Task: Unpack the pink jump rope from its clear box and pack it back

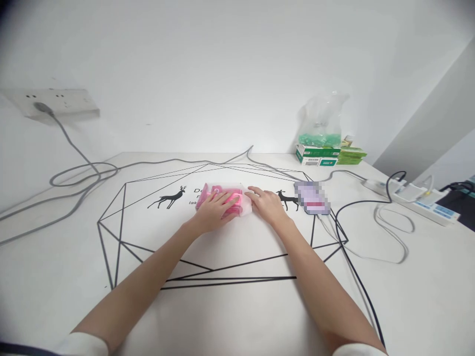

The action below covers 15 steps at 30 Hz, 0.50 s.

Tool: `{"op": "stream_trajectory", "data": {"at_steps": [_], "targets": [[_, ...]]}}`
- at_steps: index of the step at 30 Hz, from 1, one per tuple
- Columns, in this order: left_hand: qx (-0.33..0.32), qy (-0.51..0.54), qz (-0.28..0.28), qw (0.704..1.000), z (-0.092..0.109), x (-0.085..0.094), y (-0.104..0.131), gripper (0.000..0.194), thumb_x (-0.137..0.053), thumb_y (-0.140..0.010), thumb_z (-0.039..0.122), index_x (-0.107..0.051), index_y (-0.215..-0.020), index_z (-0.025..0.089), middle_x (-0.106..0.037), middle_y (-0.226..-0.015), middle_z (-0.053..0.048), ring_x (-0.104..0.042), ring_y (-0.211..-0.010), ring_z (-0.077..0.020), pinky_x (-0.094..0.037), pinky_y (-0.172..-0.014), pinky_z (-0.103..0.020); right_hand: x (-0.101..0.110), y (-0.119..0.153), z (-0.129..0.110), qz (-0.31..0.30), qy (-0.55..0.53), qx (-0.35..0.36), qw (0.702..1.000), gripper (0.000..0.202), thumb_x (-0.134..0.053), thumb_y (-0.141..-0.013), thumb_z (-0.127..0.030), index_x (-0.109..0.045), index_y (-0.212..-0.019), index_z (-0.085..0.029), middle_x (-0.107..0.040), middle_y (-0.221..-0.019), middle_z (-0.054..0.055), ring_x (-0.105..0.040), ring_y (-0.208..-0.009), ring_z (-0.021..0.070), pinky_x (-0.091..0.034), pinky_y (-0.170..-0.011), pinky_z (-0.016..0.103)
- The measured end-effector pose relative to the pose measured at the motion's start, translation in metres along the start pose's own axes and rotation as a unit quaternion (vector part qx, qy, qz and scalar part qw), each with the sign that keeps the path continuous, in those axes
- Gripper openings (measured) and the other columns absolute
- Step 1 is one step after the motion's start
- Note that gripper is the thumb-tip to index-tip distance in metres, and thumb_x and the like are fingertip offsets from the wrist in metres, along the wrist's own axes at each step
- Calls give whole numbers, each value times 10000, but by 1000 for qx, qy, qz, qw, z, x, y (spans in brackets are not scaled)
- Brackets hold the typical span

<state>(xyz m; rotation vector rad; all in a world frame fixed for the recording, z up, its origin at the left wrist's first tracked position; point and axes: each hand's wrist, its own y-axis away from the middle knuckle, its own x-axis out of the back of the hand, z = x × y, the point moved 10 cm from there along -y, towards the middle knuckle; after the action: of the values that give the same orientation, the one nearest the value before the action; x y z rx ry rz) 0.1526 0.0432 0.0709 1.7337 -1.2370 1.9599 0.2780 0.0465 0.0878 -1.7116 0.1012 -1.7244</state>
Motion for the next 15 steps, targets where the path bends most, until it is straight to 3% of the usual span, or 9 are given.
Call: {"op": "stream_trajectory", "data": {"at_steps": [6, 15], "targets": [[-6, -4, 10, 1000, 0, 2, 3, 484, -430, -979, 437, -495, -1395, 198, -554, -1404, -116, -495, -1303, -325, -296, -1133, -571, 13, -1, -8, 48, -81, 21, 995, 323, -488, -945, -167, -682, -1184, -265, -609, -1369, 30, -676, -1092, 258, -585, -863, 389], [-2, 30, 18, 999, -2, 8, 1, 463, -441, -979, 406, -517, -1366, 164, -611, -1327, -138, -548, -1259, -296, -347, -1125, -522, 18, 1, -19, 80, -246, 47, 965, 349, -446, -983, -222, -666, -1243, -296, -598, -1381, 15, -624, -1200, 199, -533, -1022, 350]]}}
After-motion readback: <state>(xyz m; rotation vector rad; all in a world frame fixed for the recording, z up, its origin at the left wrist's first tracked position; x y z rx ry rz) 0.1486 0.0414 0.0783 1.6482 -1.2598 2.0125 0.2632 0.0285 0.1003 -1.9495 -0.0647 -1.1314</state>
